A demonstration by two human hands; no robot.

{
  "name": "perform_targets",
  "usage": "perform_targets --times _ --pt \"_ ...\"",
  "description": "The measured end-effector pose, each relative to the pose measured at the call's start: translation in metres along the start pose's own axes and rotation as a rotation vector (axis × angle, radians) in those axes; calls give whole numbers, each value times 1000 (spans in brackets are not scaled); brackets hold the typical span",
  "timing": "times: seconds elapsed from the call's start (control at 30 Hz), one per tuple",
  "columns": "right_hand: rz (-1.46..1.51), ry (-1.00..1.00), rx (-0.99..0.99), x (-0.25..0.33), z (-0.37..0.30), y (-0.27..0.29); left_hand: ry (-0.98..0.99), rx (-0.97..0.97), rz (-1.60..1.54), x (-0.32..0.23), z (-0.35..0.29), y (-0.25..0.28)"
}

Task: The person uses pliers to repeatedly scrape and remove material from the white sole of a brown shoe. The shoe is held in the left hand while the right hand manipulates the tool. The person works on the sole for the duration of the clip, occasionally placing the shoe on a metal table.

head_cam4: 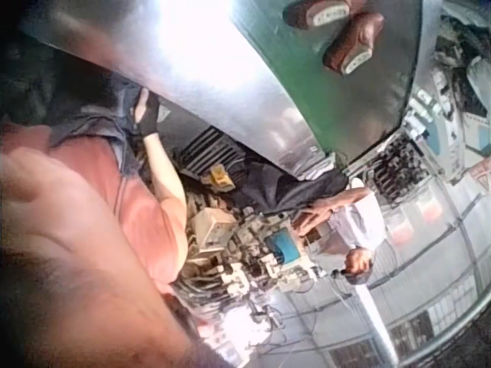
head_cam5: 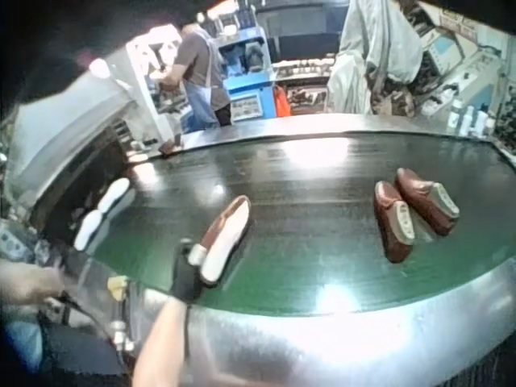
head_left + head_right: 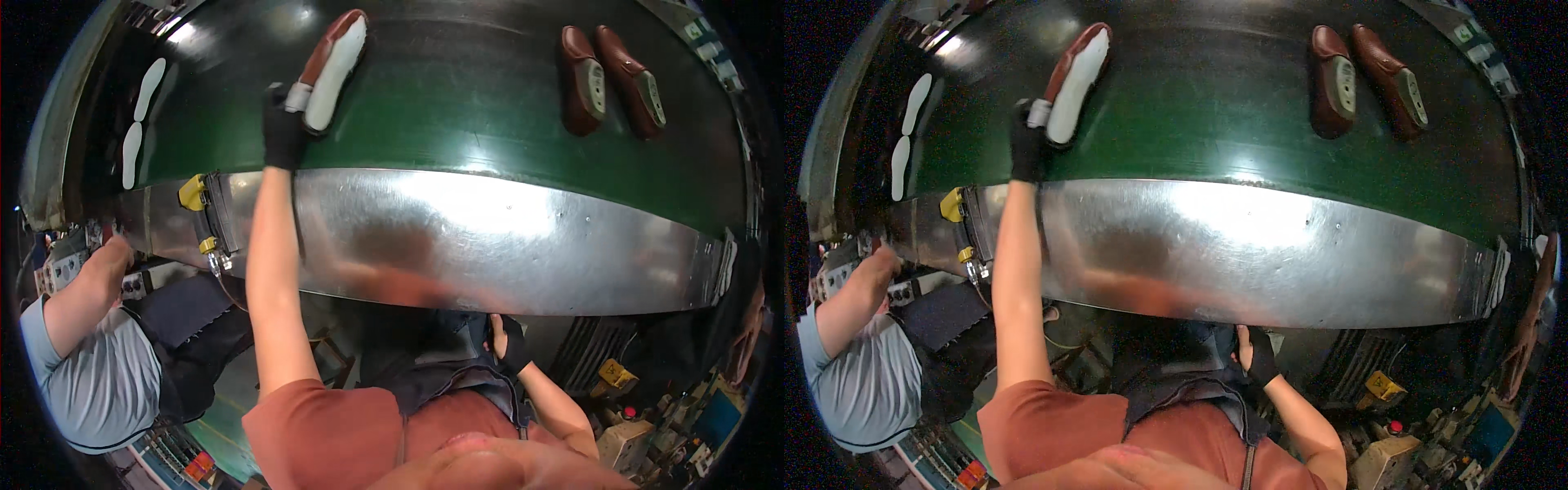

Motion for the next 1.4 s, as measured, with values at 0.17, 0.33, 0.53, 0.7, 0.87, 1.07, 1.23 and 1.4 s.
perform_targets --times 0.17,0.33,0.53,0.7,0.87,1.07,1.23,1.4 --pt "-6 -57 -46 -17 -16 2 -168 22 691 -72 -45 -54" --pt "-68 121 -60 -45 -30 -2 633 397 -624 -80 -73 -56" --pt "157 93 -56 -92 -75 -19 106 267 -256 -105 -291 97" --pt "296 114 -37 -122 -136 -20 -83 460 -137 -145 -410 104" --pt "220 319 65 -103 -196 -24 -202 480 -202 -205 -487 9" --pt "113 485 316 -86 -209 -83 139 600 -762 -146 -463 -42" --pt "693 386 683 -65 -167 -122 336 581 -1075 -156 -456 -62" --pt "1100 263 997 -46 -192 -134 -93 554 -774 -185 -446 -51"
Point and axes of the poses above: each hand's wrist, its own z-axis towards the middle knuckle, its own y-axis out of the back of the hand, x = y × z, the point moved 7 cm from there along z, towards the middle knuckle, and after that the axes turned 5 degrees about -y, right-handed, at the moved point
